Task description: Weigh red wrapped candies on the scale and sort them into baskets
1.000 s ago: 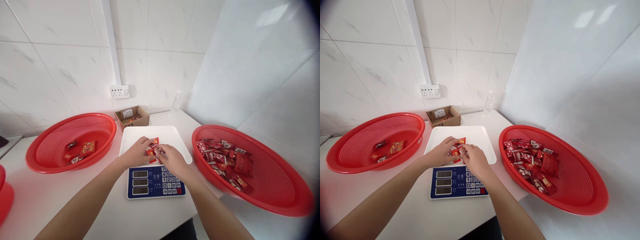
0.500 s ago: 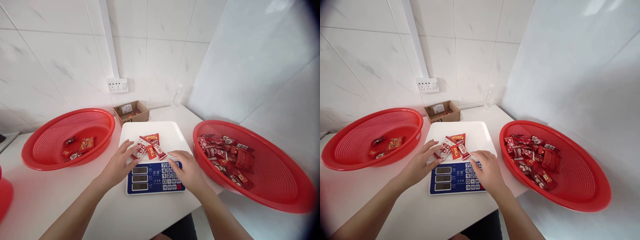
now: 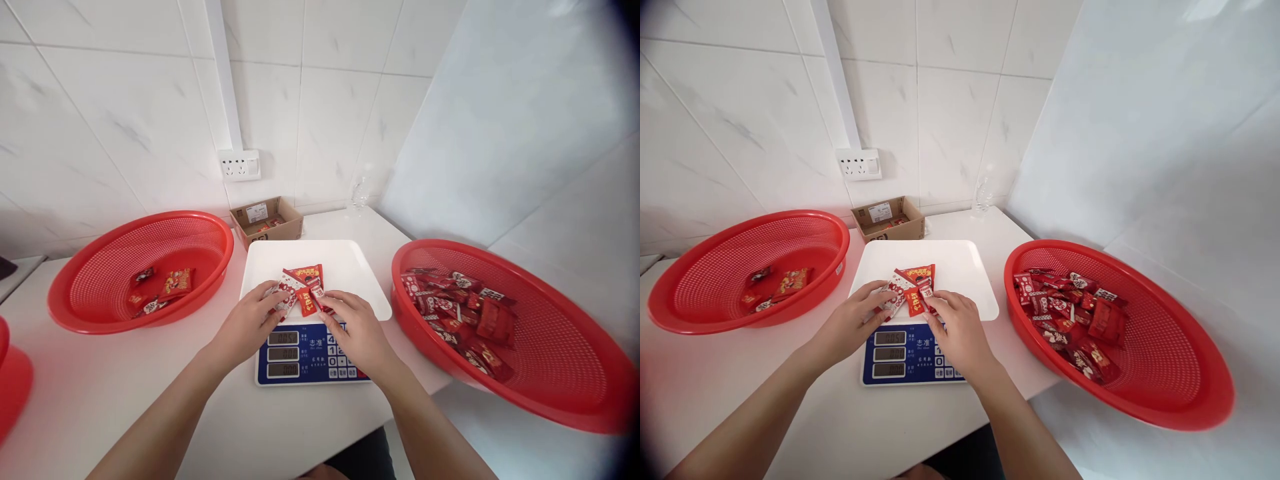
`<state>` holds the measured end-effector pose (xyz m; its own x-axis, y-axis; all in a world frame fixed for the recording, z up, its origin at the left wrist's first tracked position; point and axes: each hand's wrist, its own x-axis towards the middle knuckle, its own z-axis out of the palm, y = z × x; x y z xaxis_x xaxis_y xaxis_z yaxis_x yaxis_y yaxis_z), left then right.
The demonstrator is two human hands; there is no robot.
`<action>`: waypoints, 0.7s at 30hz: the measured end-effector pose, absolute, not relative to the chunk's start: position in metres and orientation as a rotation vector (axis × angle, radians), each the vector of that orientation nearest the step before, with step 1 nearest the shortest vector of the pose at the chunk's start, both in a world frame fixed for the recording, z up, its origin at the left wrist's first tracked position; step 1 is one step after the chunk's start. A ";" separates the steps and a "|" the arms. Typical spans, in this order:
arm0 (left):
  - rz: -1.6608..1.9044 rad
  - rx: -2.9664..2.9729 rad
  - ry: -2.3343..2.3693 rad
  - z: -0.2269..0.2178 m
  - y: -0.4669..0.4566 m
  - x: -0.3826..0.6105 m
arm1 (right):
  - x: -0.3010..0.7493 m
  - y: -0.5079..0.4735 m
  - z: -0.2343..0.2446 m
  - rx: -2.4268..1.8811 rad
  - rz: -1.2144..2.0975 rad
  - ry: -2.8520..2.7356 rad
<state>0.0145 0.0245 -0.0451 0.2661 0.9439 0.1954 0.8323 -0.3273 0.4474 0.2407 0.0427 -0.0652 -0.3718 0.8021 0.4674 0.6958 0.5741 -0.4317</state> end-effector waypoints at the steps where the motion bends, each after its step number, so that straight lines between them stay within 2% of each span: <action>1: 0.631 2.277 1.640 -0.046 0.025 0.014 | 0.242 0.042 -0.066 -1.199 0.217 -2.148; 15: 0.620 2.188 1.618 -0.035 0.042 0.022 | 0.229 0.063 -0.043 -1.399 0.358 -2.314; 21: 0.629 2.183 1.609 -0.035 0.050 0.023 | 0.222 0.063 -0.046 -1.404 0.307 -2.306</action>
